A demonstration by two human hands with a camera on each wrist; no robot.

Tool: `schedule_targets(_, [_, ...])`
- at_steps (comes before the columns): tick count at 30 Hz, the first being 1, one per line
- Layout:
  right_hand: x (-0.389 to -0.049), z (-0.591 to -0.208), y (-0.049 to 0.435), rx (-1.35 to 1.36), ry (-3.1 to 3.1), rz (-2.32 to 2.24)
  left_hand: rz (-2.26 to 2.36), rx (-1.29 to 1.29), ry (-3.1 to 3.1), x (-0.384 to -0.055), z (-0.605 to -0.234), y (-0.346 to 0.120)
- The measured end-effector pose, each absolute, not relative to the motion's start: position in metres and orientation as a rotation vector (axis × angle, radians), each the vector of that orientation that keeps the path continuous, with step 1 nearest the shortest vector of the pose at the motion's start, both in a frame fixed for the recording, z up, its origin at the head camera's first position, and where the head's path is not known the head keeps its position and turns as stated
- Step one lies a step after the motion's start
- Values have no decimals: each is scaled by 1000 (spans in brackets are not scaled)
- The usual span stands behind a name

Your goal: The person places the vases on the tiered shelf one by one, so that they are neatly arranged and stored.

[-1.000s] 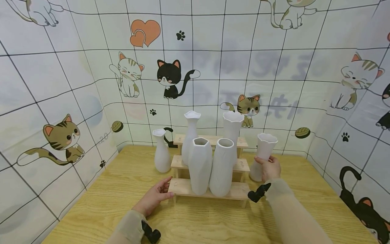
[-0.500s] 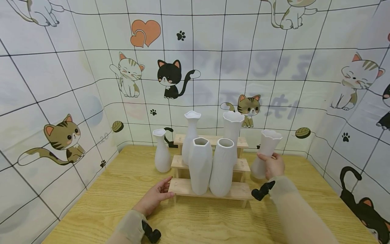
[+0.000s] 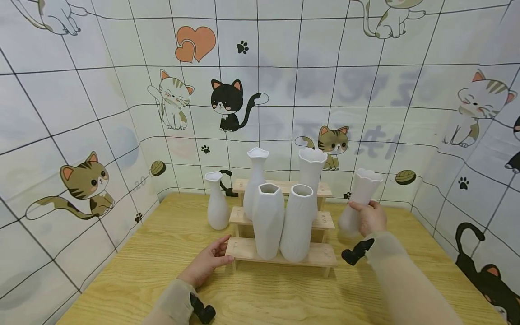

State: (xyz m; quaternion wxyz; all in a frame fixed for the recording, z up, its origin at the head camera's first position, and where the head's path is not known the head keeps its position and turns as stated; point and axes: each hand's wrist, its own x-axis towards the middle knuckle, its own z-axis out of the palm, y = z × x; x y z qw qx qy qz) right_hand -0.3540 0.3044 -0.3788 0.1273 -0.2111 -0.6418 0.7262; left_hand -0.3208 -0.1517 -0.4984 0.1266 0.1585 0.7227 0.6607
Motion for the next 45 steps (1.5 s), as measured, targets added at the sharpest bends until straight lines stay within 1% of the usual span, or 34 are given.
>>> schedule_targets(7, [-349, -365, 308, -626, -1899, 2150, 1914, 456, 2111, -319, -496, -151])
schedule_targets(23, [-339, -320, 314, -512, -1993, 2171, 1921, 446, 2098, -320, -497, -152])
schedule_targets(35, [-340, -284, 313, -427, -2038, 2152, 1935, 468, 2108, -319, -497, -152])
schedule_targets(45, [-344, -261, 303, -318, -2074, 2128, 1935, 473, 2108, -318, -496, -151])
